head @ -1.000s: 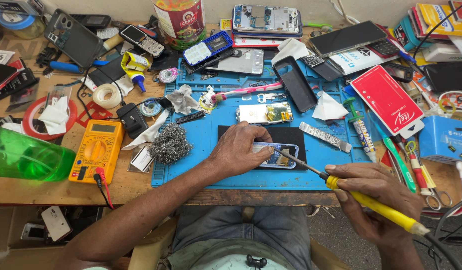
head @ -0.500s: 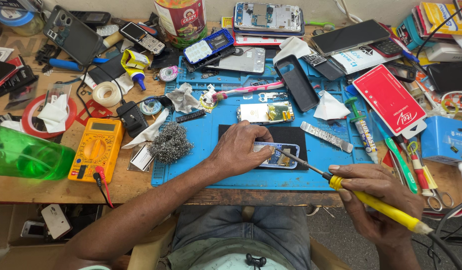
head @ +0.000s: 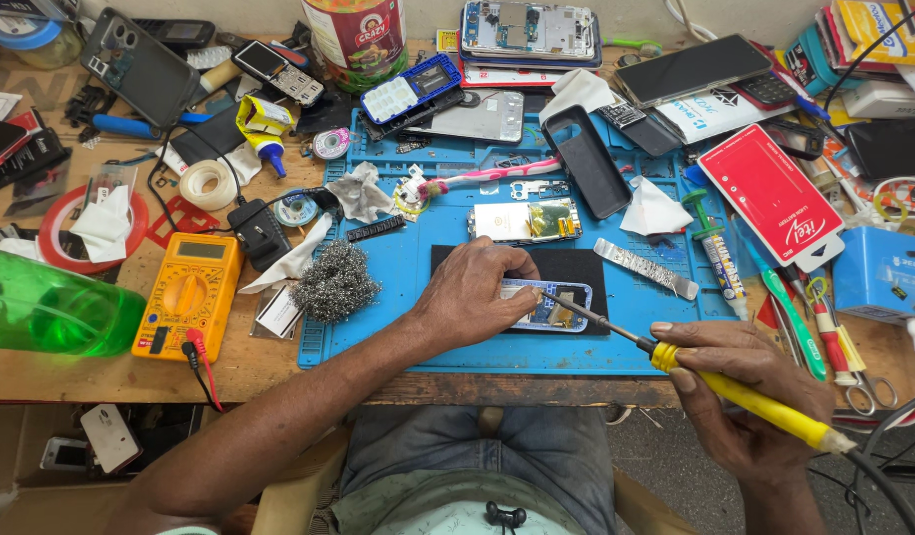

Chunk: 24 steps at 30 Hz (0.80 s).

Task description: The person applies flux to a mobile phone motherboard, cleans a soldering iron tip with a steel wool pad, and solders a component on the board. They then wipe the area with a tissue and inspect the phone's screen and casing.

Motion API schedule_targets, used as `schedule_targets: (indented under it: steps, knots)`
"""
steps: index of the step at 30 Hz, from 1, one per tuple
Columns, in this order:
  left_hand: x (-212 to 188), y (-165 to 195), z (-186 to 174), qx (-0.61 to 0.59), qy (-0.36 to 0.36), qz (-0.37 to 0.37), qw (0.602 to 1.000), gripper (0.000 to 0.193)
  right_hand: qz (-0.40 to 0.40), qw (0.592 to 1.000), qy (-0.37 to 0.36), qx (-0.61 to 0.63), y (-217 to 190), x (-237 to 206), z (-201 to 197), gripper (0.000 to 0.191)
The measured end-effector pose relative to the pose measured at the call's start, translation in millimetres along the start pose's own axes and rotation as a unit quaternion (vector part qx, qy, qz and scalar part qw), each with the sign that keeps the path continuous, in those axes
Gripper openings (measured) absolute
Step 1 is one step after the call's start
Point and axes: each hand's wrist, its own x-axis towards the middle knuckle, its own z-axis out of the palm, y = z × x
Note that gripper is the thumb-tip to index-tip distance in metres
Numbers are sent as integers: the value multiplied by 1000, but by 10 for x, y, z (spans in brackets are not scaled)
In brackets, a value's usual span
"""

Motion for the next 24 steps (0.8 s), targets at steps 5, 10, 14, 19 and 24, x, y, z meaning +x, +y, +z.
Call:
schedule_targets:
  steps: [5, 10, 14, 19, 24]
  knots:
    - [6, 6, -2, 10, -7, -15, 1000, 31, 2, 1000, -2, 1, 6, -5, -1, 16]
    - [6, 9, -13, 6, -7, -13, 1000, 31, -3, 1000, -5, 7, 12, -11, -2, 16]
    - [13, 9, -18, 2, 0, -4, 1000, 31, 0, 1000, -7, 22, 37, -15, 1, 15]
    - [22, 7, 2, 15, -19, -22, 999, 32, -3, 1000, -7, 22, 52, -42, -1, 15]
    - [20, 6, 5, 16, -13, -22, 1000, 33, 2, 1000, -5, 18, 37, -54, 2, 15]
